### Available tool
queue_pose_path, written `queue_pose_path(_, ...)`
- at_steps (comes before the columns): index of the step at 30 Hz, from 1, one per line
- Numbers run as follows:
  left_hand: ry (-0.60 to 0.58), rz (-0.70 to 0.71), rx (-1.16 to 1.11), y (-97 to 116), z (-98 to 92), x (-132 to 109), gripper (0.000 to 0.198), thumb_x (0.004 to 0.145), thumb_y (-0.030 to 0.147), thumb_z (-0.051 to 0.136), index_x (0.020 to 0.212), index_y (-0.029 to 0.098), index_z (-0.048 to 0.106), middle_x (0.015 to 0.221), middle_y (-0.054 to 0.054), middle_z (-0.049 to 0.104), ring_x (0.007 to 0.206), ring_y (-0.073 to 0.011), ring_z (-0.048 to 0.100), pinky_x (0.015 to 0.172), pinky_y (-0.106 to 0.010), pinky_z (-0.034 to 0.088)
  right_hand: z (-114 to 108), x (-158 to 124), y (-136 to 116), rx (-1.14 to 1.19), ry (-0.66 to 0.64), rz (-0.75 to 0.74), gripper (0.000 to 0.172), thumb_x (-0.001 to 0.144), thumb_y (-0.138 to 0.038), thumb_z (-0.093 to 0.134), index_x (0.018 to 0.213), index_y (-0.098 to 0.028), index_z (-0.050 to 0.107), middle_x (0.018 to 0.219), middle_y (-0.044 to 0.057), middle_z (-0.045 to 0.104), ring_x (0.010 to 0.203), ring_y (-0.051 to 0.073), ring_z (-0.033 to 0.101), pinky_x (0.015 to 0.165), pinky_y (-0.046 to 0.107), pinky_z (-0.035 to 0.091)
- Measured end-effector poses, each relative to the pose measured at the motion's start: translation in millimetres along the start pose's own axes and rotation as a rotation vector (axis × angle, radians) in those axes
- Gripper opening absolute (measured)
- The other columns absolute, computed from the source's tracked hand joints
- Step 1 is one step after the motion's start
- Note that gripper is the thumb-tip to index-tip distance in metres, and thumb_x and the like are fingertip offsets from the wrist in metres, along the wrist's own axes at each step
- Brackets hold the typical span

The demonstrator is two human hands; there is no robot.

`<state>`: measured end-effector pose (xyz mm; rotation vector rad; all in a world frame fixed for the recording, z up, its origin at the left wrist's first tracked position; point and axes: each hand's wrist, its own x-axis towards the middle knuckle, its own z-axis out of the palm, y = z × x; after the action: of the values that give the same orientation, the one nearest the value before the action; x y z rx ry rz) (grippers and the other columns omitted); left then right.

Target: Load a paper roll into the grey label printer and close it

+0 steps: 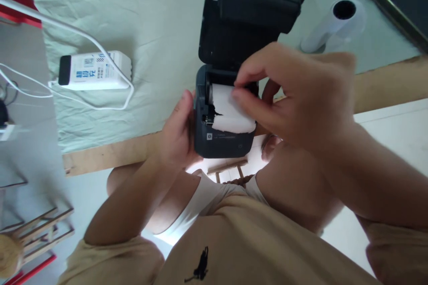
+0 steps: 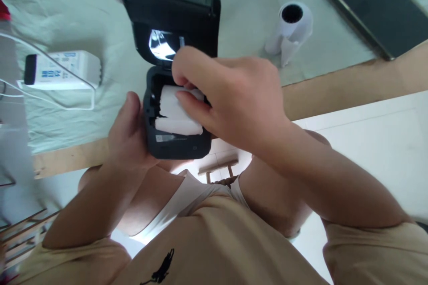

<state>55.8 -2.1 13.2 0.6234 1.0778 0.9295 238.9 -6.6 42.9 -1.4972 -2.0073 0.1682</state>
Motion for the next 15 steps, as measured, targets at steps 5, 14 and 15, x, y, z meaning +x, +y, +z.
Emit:
queue_pose_path(5, -0.097, -0.016, 0.043, -4.4, -9.2, -4.3, 0.039, 0.094, 0.055, 0.066, 0.105, 0.019, 0.074, 0.094, -0.007, 0.078, 0.126, -0.0323, 0.071, 0.101, -0.039, 0.061, 6.2, 0.0, 11.2, -0.109, -0.152, -0.104, 0.023, 0.085, -0.038, 0.068, 0.106, -0.03, 0.071, 0.059, -0.004, 0.063, 0.049, 0.013, 0.049, 0.05, 0.031, 0.023)
queue_pose_path(14, -0.132, 0.021, -0.037, -4.2, -7.0, -3.1, 0.038, 0.097, 0.055, 0.063, 0.105, 0.019, 0.074, 0.101, -0.006, 0.08, 0.106, -0.0285, 0.078, 0.087, -0.036, 0.064, -16.4, -2.2, 0.5, 0.295, -0.148, -0.072, 0.031, 0.083, -0.024, 0.07, 0.114, -0.022, 0.065, 0.095, -0.003, 0.077, 0.058, 0.009, 0.062, 0.049, 0.029, 0.043)
queue_pose_path(15, -0.142, 0.029, -0.064, -4.1, -5.2, -3.1, 0.038, 0.098, 0.054, 0.061, 0.104, 0.019, 0.074, 0.101, -0.005, 0.08, 0.104, -0.0271, 0.079, 0.087, -0.036, 0.065, -19.0, -4.5, 2.8, 0.363, -0.109, -0.021, 0.034, 0.084, -0.024, 0.07, 0.117, -0.023, 0.063, 0.103, -0.003, 0.076, 0.067, 0.01, 0.067, 0.052, 0.027, 0.047)
